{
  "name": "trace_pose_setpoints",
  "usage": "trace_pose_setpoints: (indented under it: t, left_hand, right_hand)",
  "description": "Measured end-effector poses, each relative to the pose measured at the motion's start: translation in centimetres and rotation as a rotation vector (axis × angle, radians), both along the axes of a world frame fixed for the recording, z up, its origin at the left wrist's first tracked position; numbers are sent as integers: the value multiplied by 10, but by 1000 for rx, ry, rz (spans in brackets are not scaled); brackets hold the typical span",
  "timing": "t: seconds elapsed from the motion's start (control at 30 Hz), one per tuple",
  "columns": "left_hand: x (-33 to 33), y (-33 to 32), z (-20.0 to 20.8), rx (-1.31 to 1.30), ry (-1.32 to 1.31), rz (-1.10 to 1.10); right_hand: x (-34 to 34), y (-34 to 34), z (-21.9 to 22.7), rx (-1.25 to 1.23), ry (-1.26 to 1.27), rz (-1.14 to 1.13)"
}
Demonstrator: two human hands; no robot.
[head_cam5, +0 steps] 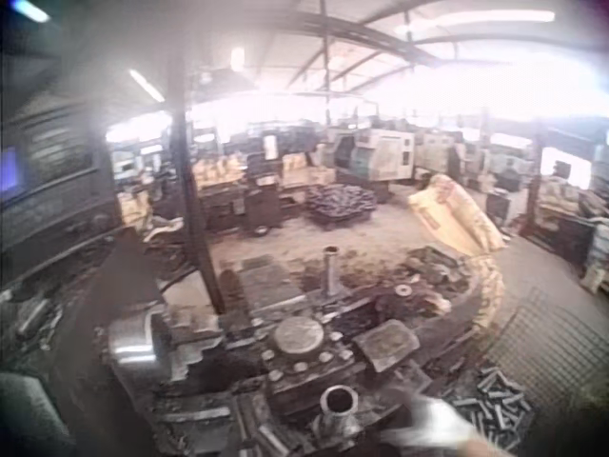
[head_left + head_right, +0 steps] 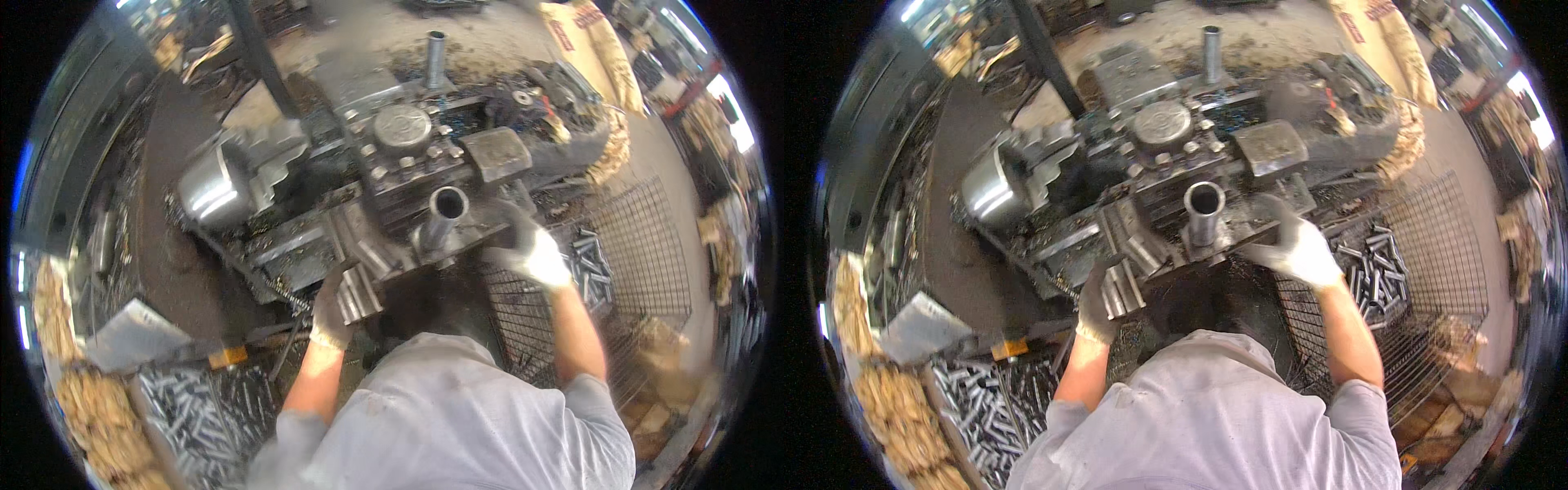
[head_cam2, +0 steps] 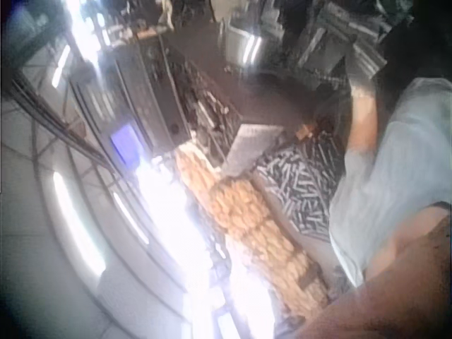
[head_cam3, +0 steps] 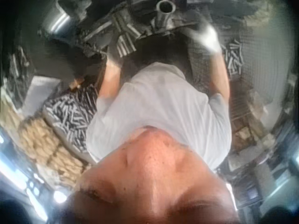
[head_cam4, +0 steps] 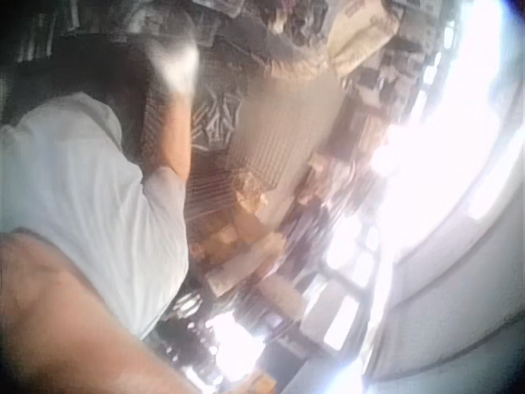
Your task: The person repeatedly loads cylindrical metal tubes into a lathe chuck, secures them, and operates the machine to machine the parts. After each cycle, the person removes the finished tubes and places them into a nearby wire basket.
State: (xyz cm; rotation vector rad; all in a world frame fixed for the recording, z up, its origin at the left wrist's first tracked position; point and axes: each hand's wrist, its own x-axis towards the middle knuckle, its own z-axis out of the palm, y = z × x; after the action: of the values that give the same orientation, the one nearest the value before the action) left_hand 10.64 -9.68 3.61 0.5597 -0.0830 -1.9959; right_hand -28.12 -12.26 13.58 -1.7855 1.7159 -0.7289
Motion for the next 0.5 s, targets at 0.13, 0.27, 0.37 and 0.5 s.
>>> trace_pose_setpoints:
  t: [0.13,0.27,0.37,0.5]
  left_hand:
    - [-7,18,31,-4,-362,-60]
    - [-7,26,40,116,-157,34]
    - [18,13,27,-76,-432,140]
    - [57,-6,12,11,-521,204]
  right_hand:
    - [105,-48,12,83,133,63]
    - [147,-11,-13,-396,102,685]
    - [199,-23,-66,44,402,408]
    - [203,-56,-79,-79,468,430]
